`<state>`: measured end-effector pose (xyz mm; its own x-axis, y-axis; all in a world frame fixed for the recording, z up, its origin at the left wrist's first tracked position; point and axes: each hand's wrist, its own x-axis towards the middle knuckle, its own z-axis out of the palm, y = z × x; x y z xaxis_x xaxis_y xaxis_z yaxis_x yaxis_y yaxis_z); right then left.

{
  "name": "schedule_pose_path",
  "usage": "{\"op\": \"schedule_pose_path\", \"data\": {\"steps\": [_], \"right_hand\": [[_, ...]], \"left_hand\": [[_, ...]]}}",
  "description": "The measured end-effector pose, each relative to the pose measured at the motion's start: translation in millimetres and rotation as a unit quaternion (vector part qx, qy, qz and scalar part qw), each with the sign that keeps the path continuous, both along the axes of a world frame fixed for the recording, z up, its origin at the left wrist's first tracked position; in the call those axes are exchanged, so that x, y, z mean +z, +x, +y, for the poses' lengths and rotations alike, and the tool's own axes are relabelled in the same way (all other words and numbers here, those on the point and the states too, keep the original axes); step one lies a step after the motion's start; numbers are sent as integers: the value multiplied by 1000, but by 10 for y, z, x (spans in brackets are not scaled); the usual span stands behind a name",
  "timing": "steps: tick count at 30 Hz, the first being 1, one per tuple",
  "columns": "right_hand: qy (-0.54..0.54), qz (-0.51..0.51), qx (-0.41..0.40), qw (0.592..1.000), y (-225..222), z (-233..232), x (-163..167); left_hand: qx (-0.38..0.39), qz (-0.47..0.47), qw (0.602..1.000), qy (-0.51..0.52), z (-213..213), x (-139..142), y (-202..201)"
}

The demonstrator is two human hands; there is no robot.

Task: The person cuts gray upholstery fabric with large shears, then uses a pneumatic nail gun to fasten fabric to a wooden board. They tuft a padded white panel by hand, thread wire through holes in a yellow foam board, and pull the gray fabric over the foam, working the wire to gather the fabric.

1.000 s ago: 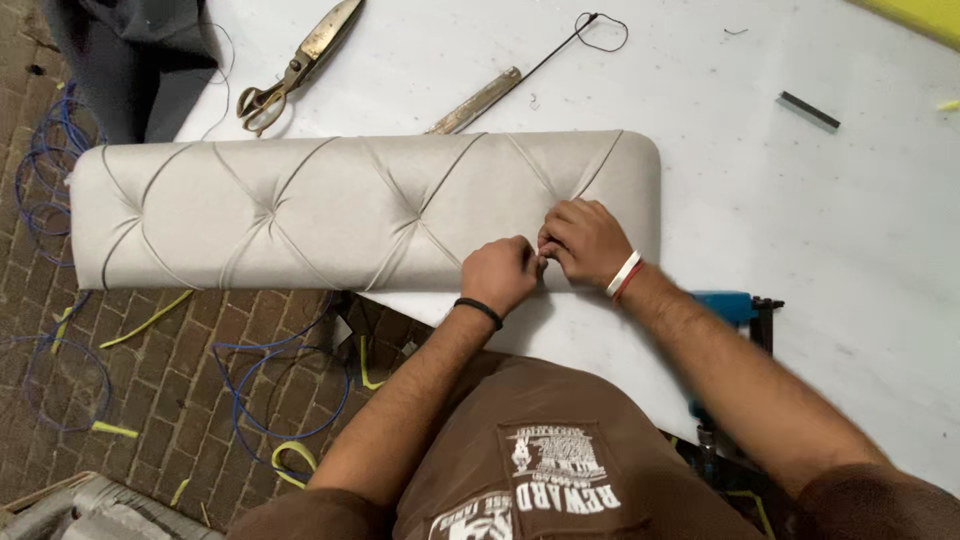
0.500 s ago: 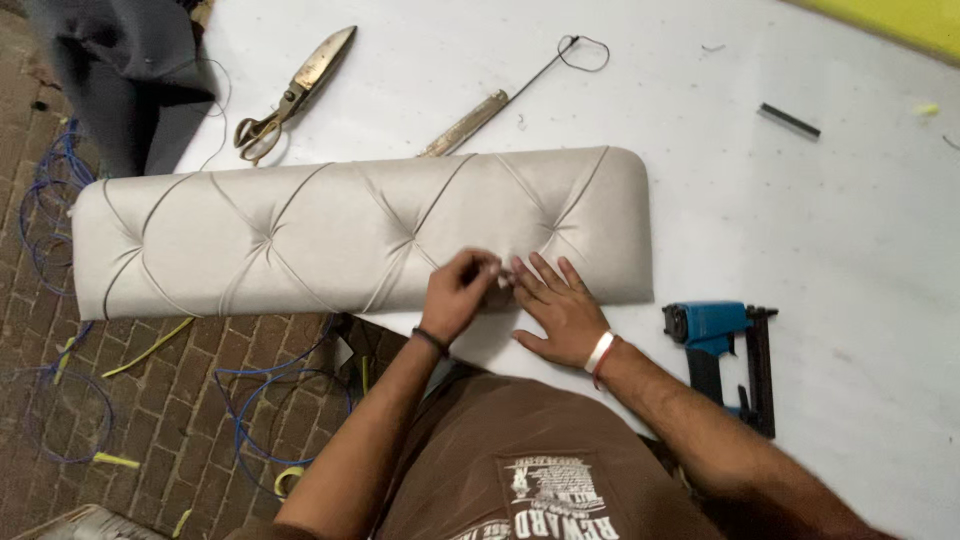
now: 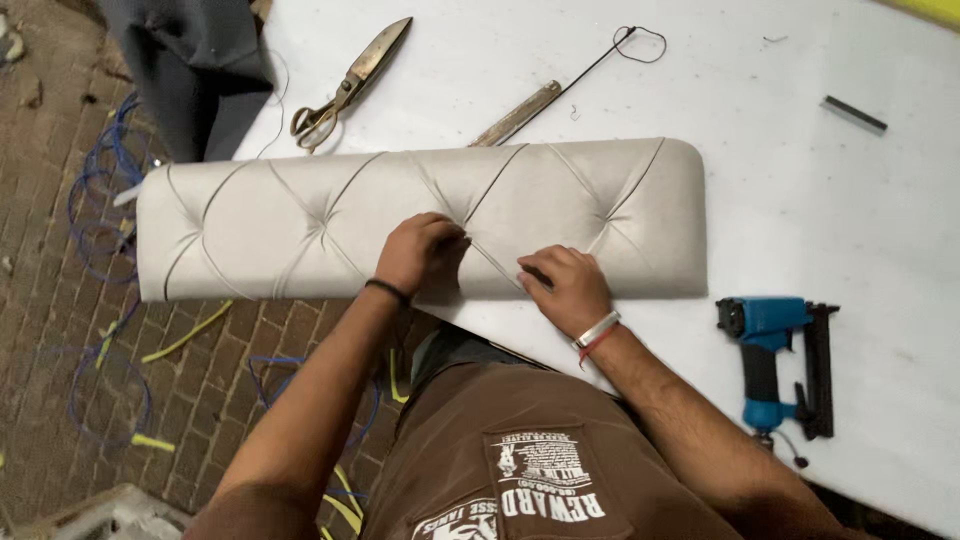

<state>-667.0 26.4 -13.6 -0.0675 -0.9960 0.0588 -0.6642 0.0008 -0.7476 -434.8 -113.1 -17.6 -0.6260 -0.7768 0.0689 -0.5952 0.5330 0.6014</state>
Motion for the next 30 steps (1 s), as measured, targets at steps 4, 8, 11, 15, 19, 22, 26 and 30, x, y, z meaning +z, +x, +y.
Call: {"op": "schedule_pose_path", "data": {"steps": [4,8,11,15,19,22,26,30], "right_hand": [[49,-12,-12,999,357,-171,45],[67,76,-96,990,733,-220,-12],[21,147,-185,971,1014,-168,-105],[28,203,-267,941,1237,-148,-245],[44,177,-345,921,1369,-138,-278],[54,175,-373,909,1416,-58,-242],[4,102,-413,905,1396,291,-213],[-9,60,-429,902,1339,639,-344]], "left_hand": [[-165,-13,986,-31,-299,-44,-60],[-253,-9,967,-12,-405,-63,24],[-292,21,956,-20,-404,-107,37],[-319,-17,945,-70,-344,-154,-26],[-336,-17,940,-56,-288,-125,-108],[-319,-29,944,-74,-168,-110,-129],[-252,27,966,-50,-106,-138,-35],[-230,90,968,41,-212,-140,97]]}}
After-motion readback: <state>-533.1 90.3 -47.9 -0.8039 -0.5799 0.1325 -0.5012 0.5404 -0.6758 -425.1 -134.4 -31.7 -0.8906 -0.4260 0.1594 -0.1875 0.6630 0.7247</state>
